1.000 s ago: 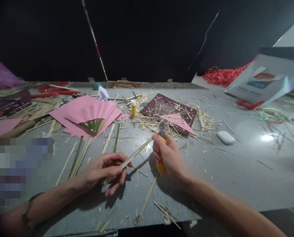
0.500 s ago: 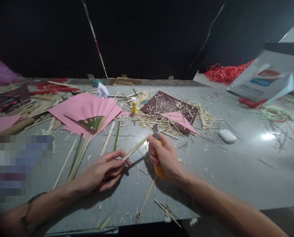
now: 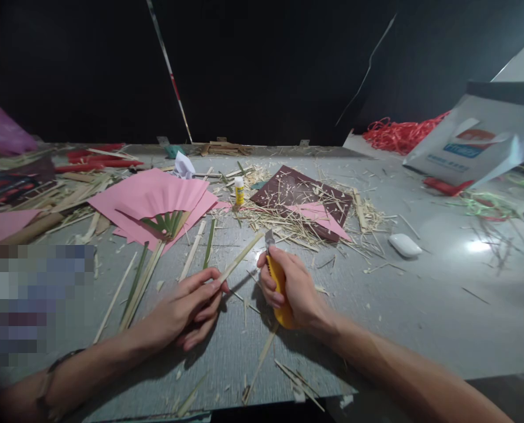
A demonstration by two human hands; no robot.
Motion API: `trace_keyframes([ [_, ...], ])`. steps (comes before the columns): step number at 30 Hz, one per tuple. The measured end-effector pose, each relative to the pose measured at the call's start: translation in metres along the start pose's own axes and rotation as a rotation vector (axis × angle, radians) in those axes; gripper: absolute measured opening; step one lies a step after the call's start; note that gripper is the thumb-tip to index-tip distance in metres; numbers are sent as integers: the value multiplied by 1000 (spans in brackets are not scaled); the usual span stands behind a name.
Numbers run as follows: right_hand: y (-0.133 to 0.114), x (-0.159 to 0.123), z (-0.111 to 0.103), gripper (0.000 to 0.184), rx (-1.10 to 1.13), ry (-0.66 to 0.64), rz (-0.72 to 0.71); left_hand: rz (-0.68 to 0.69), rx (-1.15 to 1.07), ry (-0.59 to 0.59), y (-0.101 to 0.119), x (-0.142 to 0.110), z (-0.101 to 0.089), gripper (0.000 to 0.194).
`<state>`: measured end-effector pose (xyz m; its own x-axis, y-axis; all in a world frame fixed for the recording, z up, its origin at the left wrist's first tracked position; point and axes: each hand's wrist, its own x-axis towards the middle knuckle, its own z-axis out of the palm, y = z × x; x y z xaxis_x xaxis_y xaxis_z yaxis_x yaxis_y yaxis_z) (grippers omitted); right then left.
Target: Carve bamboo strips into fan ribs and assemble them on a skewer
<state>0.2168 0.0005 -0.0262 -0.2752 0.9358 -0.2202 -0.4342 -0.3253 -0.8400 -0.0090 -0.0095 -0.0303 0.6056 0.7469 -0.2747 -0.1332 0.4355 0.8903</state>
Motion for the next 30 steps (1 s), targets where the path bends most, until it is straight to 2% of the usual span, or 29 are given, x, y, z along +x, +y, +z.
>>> trace_keyframes([
  [4, -5, -4, 1, 34, -50, -71, 38, 29, 38, 38, 1, -1, 1, 23],
  [9, -3, -10, 4, 40, -253, -359, 309, 26, 168, 10, 4, -5, 3, 28],
  [13, 5, -12, 6, 43, -235, -448, 441, 38, 303, 72, 7, -7, 7, 26],
  [18, 2, -13, 11, 43, -151, -481, 583, 96, 424, 111, 8, -5, 6, 24],
  [22, 0, -13, 10, 44, -79, -515, 665, 89, 473, 112, 8, -5, 4, 30],
  [27, 3, -15, 12, 44, -64, -419, 707, 76, 440, 122, 7, -3, 5, 31],
  [30, 4, -18, 17, 46, -106, -349, 673, 77, 436, 137, 7, -3, 6, 32],
])
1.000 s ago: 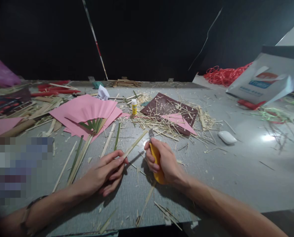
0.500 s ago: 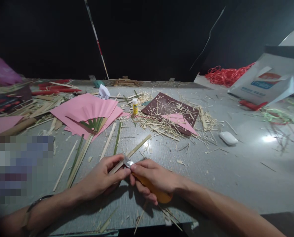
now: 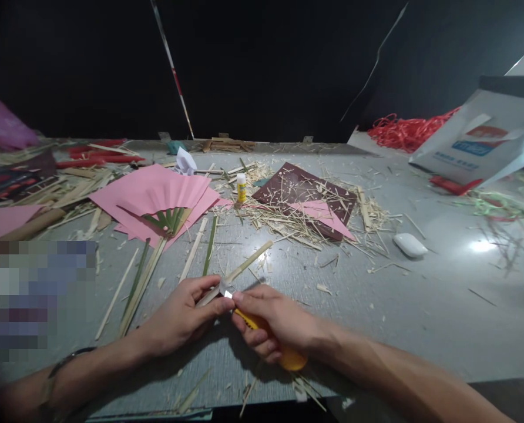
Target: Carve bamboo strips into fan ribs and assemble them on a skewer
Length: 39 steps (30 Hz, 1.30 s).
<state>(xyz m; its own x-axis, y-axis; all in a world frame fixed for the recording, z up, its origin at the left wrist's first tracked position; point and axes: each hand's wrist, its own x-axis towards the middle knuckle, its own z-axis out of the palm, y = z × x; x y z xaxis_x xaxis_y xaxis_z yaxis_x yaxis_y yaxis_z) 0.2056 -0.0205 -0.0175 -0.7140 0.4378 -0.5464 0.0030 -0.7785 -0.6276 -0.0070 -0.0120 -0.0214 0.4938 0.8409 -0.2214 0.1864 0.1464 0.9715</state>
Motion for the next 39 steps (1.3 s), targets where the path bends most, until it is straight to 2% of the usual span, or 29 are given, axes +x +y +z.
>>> trace_keyframes([
  [7, 13, 3, 9, 52, -149, 182, -199, -8, -69, 9, -2, 0, 4, 32],
  [12, 18, 11, 15, 50, -123, 286, -293, 27, 4, 82, -2, 3, 7, 36],
  [15, -2, 4, -5, 50, -36, 417, -419, -3, -24, 104, -2, 0, 8, 38],
  [18, -35, -17, -41, 42, 79, 645, -712, -40, -79, 118, -6, -5, 8, 42],
  [19, -43, -24, -51, 39, 105, 668, -800, -48, -100, 109, -7, -6, 8, 43],
  [21, -51, -34, -60, 37, 104, 635, -878, -48, -133, 88, -8, -6, 7, 43],
  [23, -45, -35, -53, 40, 20, 512, -802, -35, -123, 81, -7, -5, 6, 41],
  [26, -22, -25, -26, 46, -122, 246, -490, -15, -40, 49, -2, -3, 4, 37],
  [28, -9, -17, -10, 49, -166, 118, -310, 12, 21, 21, 3, -3, 3, 33],
  [30, -2, -12, -1, 50, -190, 61, -196, 37, 77, 6, 5, -4, 3, 31],
  [33, -2, -10, -1, 52, -189, 5, -69, 37, 124, -16, 4, -7, 3, 34],
  [39, -5, -7, -8, 48, -79, -60, 29, 66, 185, -3, -1, -9, 5, 40],
])
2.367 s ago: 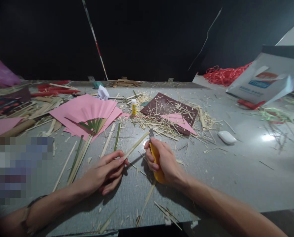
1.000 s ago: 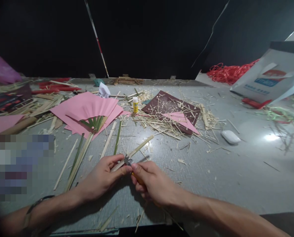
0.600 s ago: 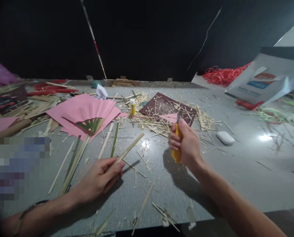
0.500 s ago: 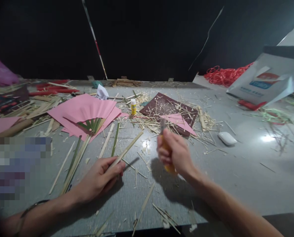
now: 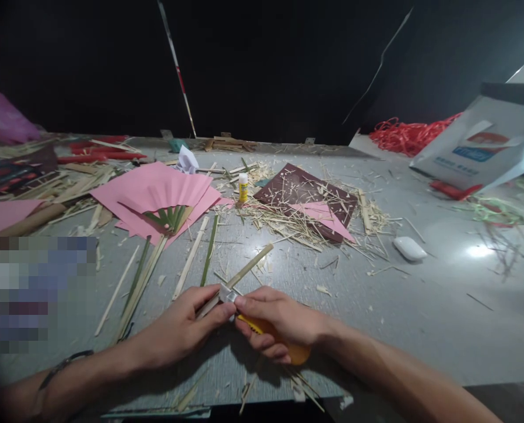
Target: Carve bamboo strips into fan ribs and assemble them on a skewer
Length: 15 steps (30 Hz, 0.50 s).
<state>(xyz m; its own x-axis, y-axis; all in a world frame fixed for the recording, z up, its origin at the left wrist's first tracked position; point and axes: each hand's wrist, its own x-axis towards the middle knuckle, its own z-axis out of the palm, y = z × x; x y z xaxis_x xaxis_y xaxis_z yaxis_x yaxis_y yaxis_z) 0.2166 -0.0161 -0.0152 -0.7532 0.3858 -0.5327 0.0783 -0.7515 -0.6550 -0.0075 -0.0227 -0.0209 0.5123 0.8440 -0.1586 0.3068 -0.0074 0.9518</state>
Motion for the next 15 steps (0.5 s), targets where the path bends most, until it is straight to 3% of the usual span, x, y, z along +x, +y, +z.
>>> trace_keyframes([
  [8, 6, 3, 9, 49, -18, 77, -155, -29, -115, -21, 2, 2, 0, 44],
  [15, 5, 1, 11, 55, -94, 120, -187, -33, -149, -17, 2, 0, 2, 46],
])
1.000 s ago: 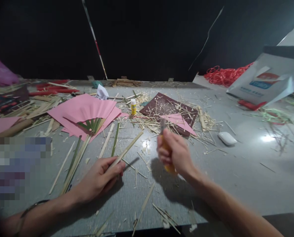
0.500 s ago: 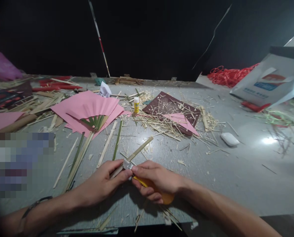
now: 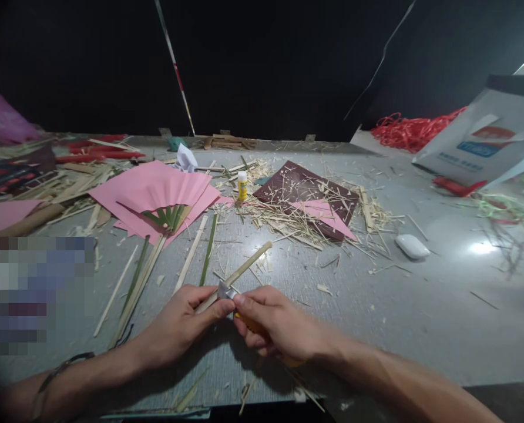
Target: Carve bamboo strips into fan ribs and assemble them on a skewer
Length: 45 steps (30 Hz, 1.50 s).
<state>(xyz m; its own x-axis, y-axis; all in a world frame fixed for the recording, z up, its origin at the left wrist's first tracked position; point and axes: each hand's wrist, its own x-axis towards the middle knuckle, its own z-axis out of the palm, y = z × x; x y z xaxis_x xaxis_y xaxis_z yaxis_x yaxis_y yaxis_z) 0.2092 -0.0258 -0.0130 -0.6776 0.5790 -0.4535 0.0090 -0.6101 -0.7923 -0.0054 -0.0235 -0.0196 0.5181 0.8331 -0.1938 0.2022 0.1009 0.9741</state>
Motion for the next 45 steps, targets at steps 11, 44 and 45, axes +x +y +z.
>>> trace_keyframes([
  [11, -14, -4, -18, 52, -8, 468, -317, -40, -35, 141, -8, 1, 7, 50],
  [44, 3, -5, -13, 42, 53, -137, 82, 37, 66, -67, 0, -1, 1, 49],
  [45, 2, -6, -10, 43, 79, -105, 87, 22, 64, -30, -1, -1, 1, 50],
])
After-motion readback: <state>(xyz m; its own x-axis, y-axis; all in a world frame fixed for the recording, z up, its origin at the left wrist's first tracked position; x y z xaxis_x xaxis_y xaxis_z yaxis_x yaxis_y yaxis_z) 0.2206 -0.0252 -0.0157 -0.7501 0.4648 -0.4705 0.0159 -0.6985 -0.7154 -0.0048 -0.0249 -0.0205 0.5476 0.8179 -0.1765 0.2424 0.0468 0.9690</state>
